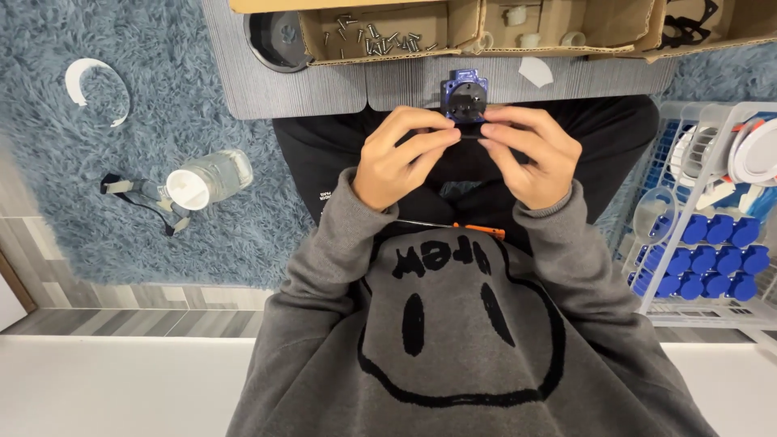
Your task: Assembling electrical switch components by hand and using a screwdriver while sitting on the floor.
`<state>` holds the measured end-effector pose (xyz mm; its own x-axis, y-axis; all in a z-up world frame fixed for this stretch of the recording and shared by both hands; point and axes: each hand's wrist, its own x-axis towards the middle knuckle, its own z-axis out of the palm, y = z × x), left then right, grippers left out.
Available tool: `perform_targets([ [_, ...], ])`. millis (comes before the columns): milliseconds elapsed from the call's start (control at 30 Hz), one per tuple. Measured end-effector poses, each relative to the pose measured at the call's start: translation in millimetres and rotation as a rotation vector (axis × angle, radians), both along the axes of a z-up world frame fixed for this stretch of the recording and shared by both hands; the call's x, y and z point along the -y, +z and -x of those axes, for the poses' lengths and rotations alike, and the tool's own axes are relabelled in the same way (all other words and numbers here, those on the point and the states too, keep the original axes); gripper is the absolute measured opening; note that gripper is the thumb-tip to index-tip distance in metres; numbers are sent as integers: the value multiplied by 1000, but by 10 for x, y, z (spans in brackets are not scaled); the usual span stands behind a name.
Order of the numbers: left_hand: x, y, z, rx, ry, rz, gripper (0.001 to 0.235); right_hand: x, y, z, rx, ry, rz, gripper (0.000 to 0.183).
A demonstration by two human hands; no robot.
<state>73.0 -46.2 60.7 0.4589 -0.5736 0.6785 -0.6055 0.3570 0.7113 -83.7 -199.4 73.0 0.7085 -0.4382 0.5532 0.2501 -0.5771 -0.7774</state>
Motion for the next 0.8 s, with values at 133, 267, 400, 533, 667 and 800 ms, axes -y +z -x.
perform_targets([
  [133,54,-46,-25,23,6,28,15,75,-99,-7,54,7,74,7],
  [267,140,-170,-51,34,37,60,14,148,-213,-59,89,9,131,8],
  [400,174,-284,-65,49,31,59,16,193,-357,-69,115,36,106,9],
  [533,184,-379,-66,45,39,55,18,183,-409,-79,116,26,117,8],
  [667,193,-395,-58,56,54,53,17,209,-414,-110,130,7,173,5],
  [800,188,-428,-49,72,72,44,13,211,-454,-91,121,8,176,6],
])
